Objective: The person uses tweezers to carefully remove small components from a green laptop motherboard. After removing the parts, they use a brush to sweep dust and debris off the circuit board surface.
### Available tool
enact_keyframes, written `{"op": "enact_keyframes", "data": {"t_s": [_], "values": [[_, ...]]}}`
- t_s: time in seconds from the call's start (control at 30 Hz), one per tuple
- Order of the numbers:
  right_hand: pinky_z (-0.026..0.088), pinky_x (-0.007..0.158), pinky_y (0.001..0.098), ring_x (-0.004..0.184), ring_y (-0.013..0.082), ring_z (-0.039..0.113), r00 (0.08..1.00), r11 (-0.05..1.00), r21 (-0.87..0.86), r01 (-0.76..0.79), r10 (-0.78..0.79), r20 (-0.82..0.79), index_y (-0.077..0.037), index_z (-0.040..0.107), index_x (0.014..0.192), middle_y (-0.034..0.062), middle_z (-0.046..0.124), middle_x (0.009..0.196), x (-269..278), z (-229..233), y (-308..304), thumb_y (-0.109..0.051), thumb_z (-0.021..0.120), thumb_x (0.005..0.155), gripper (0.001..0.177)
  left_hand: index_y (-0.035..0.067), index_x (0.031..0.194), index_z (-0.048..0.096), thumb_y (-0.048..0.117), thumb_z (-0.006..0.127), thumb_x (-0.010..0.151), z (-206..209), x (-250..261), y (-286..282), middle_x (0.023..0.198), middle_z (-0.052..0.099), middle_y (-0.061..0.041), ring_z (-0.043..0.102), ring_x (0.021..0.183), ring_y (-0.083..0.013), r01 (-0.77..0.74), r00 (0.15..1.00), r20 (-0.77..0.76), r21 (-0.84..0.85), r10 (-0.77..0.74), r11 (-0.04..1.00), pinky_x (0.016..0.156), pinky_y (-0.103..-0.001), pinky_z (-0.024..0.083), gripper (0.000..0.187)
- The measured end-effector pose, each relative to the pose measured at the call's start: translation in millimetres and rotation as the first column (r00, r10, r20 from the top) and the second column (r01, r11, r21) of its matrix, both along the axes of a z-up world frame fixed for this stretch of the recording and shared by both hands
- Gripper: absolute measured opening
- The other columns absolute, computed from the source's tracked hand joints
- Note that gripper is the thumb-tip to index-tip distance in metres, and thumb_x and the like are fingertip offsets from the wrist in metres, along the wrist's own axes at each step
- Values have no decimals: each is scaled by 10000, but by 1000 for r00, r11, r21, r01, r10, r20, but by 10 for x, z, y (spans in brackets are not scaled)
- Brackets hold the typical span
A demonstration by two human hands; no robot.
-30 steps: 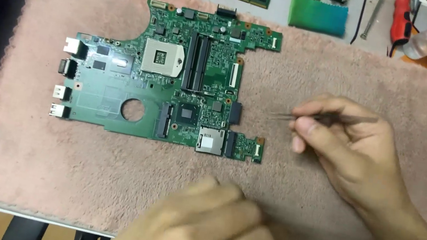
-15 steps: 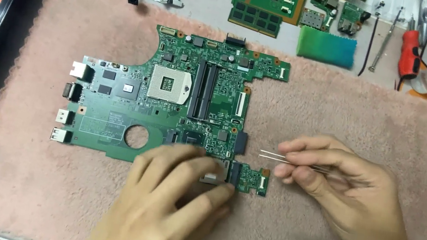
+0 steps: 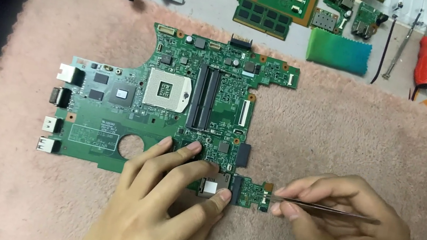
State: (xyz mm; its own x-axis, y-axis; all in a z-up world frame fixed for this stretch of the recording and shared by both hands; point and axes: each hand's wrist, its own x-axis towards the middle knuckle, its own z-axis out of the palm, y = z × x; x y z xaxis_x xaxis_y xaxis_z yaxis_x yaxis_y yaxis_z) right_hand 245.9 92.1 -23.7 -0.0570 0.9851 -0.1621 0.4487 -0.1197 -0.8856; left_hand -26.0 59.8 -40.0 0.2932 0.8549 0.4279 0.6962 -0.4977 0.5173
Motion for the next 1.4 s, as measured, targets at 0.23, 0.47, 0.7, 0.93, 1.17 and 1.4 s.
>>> {"op": "enact_keyframes", "data": {"t_s": [0.23,0.47,0.7,0.93,1.17,1.4], "values": [[771,742,185,888,106,964,961,923,281,-264,228,155,-151,731,885,45,934,1005,-138,5,17,-102,896,874,172,166,1130,815,218,767,1111,15,-6,9,1299,772,-117,723,1358,-418,9,1000,-6,7,-9,1000,1187,-637,511,74],[771,751,214,908,129,954,936,889,304,-343,297,188,-148,714,934,55,918,1038,-124,29,53,-94,890,888,190,138,1159,800,198,762,1119,100,-28,-8,1348,743,-149,684,1407,-443,43,999,-6,-82,-44,996,1230,-666,474,81],[744,815,225,935,181,917,909,808,417,-417,374,186,-47,702,943,133,876,1040,-146,30,97,53,875,907,202,112,1236,770,179,781,1124,103,-44,-12,1371,731,-181,669,1393,-451,57,997,-41,-26,-58,998,1212,-681,493,131],[690,754,189,868,146,893,934,845,396,-359,323,156,-47,684,917,146,886,1047,-154,-23,69,73,864,899,217,104,1214,782,183,785,1125,96,-44,-16,1363,713,-183,662,1368,-440,61,997,-39,-4,-61,998,1213,-678,491,120],[731,699,165,810,102,898,962,933,235,-272,272,32,-87,701,943,122,920,1047,-70,-80,25,16,867,908,199,98,1228,782,168,787,1119,66,-53,-12,1372,723,-196,668,1384,-467,65,998,-22,4,-64,998,1206,-685,497,130],[763,741,200,882,153,909,940,875,347,-338,330,85,-73,691,930,131,880,1022,-110,-30,46,27,869,884,209,102,1242,782,174,805,1117,17,-61,-19,1364,725,-202,673,1380,-469,62,998,-10,24,-61,998,1200,-689,507,146]]}}
